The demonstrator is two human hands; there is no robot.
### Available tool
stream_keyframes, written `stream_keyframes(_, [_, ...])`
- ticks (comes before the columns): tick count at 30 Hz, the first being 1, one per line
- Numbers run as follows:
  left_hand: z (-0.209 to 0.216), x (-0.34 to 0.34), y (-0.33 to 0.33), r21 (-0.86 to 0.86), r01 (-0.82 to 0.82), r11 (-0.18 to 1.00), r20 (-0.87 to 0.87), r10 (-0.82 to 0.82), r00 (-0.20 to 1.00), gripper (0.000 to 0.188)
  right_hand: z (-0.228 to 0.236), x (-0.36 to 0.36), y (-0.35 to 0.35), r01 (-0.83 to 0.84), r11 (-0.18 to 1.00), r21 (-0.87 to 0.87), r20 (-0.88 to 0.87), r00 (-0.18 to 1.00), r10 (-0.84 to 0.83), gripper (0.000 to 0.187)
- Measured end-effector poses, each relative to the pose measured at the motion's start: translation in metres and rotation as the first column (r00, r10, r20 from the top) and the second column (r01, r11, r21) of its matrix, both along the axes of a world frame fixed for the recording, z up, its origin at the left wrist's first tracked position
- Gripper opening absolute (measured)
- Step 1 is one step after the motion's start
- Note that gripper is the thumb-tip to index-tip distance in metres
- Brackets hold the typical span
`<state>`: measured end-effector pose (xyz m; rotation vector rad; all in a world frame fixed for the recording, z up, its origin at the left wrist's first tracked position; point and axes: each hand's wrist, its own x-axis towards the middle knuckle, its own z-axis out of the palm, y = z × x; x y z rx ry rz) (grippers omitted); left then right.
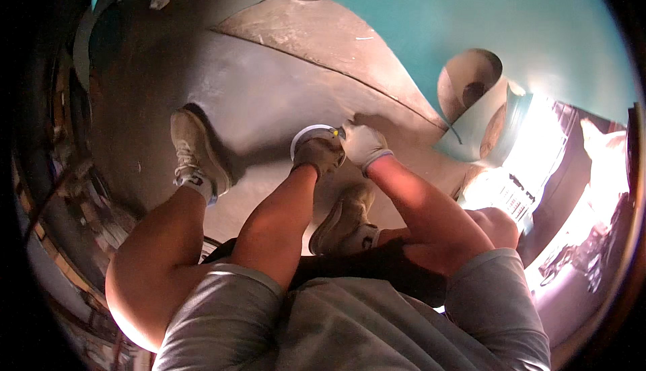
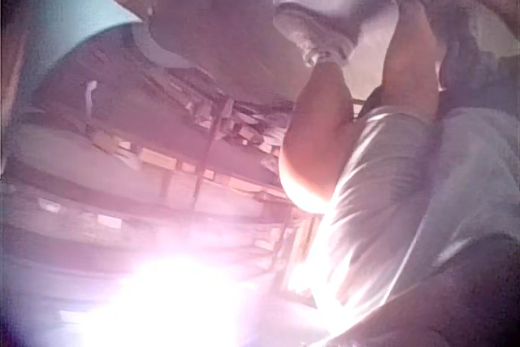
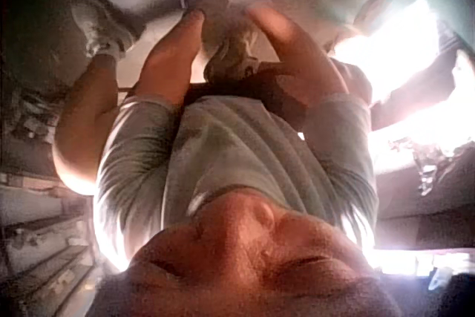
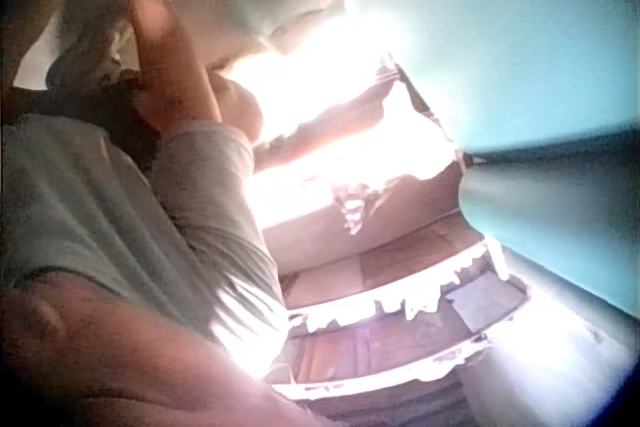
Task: The person sits on a concrete floor and applies white circular stickers to the surface. They pick up a sticker, peel off the backing, and press it onto the floor, repeating this process for multiple units.
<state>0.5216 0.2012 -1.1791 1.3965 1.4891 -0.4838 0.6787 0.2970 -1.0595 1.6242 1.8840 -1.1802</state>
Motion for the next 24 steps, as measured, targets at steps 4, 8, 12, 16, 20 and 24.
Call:
stream_keyframes(4, [0.003,0.002,0.003,-0.040,0.039,0.998,0.051,-0.037,0.998,0.075,0.016,0.017,-0.041,0.278,0.960,0.017,0.003,0.961,-0.278,0.038])
stream_keyframes(8, [0.046,0.001,0.022,0.000,0.070,0.998,0.113,-0.070,0.991,0.072,-0.013,0.026,-0.102,0.471,0.882,-0.019,0.031,0.882,-0.470,0.034])
stream_keyframes(12, [0.052,-0.002,0.025,0.100,0.127,0.987,0.132,-0.140,0.981,0.066,0.017,0.020,-0.110,0.703,0.698,-0.135,0.026,0.707,-0.707,0.035])
stream_keyframes(16, [0.035,0.003,0.017,0.167,0.089,0.982,0.089,-0.105,0.990,0.055,-0.012,0.024,-0.134,0.510,0.848,-0.141,0.061,0.860,-0.507,0.039])
stream_keyframes(20, [0.057,0.007,0.015,0.078,-0.350,0.934,0.318,0.309,0.896,0.039,-0.061,0.075,-0.159,-0.031,0.998,-0.057,-0.082,0.996,0.026,0.039])
stream_keyframes(24, [0.033,-0.004,0.011,-0.004,-0.122,0.993,0.224,0.120,0.967,0.037,0.012,0.109,-0.035,0.241,0.873,-0.423,-0.036,0.959,-0.282,0.037])
